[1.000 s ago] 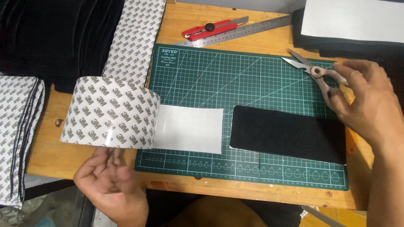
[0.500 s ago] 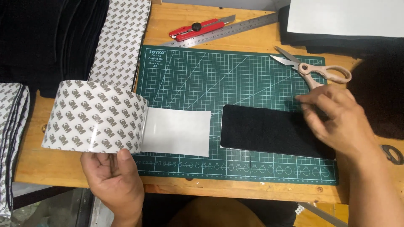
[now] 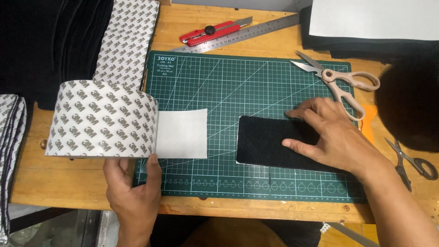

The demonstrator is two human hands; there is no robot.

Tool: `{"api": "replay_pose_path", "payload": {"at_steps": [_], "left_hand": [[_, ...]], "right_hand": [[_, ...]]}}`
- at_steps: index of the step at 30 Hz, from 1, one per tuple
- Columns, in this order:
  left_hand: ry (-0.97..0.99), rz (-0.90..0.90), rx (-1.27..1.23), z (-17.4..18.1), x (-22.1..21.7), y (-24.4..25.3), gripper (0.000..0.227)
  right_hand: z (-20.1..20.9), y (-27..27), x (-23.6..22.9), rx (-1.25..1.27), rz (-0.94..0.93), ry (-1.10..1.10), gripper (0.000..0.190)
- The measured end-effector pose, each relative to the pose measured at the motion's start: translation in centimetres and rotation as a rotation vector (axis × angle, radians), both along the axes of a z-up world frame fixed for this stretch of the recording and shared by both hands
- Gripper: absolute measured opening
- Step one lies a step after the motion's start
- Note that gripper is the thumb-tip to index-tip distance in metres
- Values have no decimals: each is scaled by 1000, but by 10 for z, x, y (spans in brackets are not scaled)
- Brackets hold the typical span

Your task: Cutting strips of adhesive tape from a roll and applying them to rectangular foam pieces on a cutting mat.

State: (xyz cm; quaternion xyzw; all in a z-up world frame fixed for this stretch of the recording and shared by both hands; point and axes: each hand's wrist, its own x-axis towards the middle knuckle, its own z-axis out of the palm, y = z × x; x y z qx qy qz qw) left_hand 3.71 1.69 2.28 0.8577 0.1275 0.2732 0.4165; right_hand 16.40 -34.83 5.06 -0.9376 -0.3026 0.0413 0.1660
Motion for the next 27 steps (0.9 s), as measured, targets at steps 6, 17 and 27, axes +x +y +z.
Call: {"api": "replay_pose_path", "payload": {"at_steps": [6, 17, 27], "left_hand": [[-102, -47, -32, 0, -1, 0, 57], [-227, -72, -112, -2, -12, 4, 68], [-359, 22, 5, 2, -40, 0, 57]], "right_hand": [[9, 9, 10, -27, -7, 159, 56], [10, 20, 29, -126, 9, 291, 52], [8, 17, 21, -12, 16, 293, 63]]}}
